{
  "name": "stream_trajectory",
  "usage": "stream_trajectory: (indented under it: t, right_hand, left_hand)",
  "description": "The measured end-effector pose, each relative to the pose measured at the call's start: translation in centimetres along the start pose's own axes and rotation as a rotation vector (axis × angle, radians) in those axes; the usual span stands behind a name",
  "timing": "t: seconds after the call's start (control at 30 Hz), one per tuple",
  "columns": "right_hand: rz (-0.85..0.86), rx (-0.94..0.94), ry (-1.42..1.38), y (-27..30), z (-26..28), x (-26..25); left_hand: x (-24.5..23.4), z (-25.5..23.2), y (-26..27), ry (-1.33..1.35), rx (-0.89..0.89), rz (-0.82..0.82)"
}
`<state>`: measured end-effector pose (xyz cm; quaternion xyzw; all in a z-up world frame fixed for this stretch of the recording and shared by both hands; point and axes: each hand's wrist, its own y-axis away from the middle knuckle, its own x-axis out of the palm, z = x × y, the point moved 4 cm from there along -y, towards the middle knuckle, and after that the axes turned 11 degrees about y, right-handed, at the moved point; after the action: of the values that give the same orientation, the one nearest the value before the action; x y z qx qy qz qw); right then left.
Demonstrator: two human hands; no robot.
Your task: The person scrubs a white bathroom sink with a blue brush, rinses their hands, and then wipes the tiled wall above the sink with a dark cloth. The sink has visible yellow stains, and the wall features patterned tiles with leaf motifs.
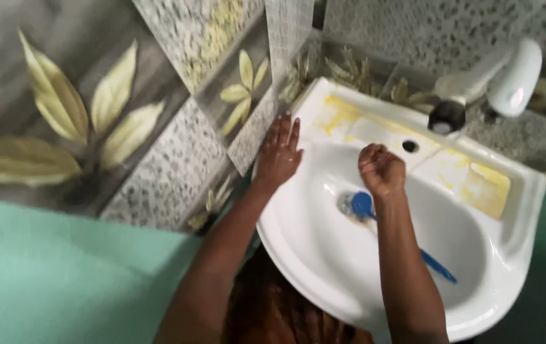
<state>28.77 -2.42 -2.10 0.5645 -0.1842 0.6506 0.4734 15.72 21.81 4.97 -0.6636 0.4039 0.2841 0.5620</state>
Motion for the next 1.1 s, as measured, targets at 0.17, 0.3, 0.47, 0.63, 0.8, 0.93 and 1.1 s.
stream_trajectory:
  t: [0.17,0.3,0.47,0.63,0.8,0.93,1.1]
  right_hand:
    - [0.116,0.074,0.025,-2.6,-3.2,4.7]
    - [0.167,0.046,0.266,-4.5,-4.6,11.1]
    - [0.157,0.081,0.690,-4.8,-5.5,18.2]
    - [-0.131,-0.026,0.734,0.6,-2.1,12.7]
    - [-0.172,-0.134,0.641,4.6,2.6,2.8]
    - [-0.159,-0.137,0.353,4.9,4.2,-2.4]
    - [-0.052,-0.079,-0.005,4.2,4.8,-3.6]
  left_hand:
    - [4.9,2.0,-6.8,0.411,-0.356,0.194]
    - [12.9,5.4,-13.0,0.320,-0.209,0.198]
    - [18.0,6.5,-17.2,0.251,-0.161,0.268]
    - [15.2,6.9,-14.7,0.501,-0.233,0.114]
    - [8.9,4.7,-5.0,0.461,-0.206,-0.019]
    - [5.4,2.2,-0.4,0.311,-0.253,-0.117]
    - [3.2,-0.1,3.7,0.008,-0.316,0.080]
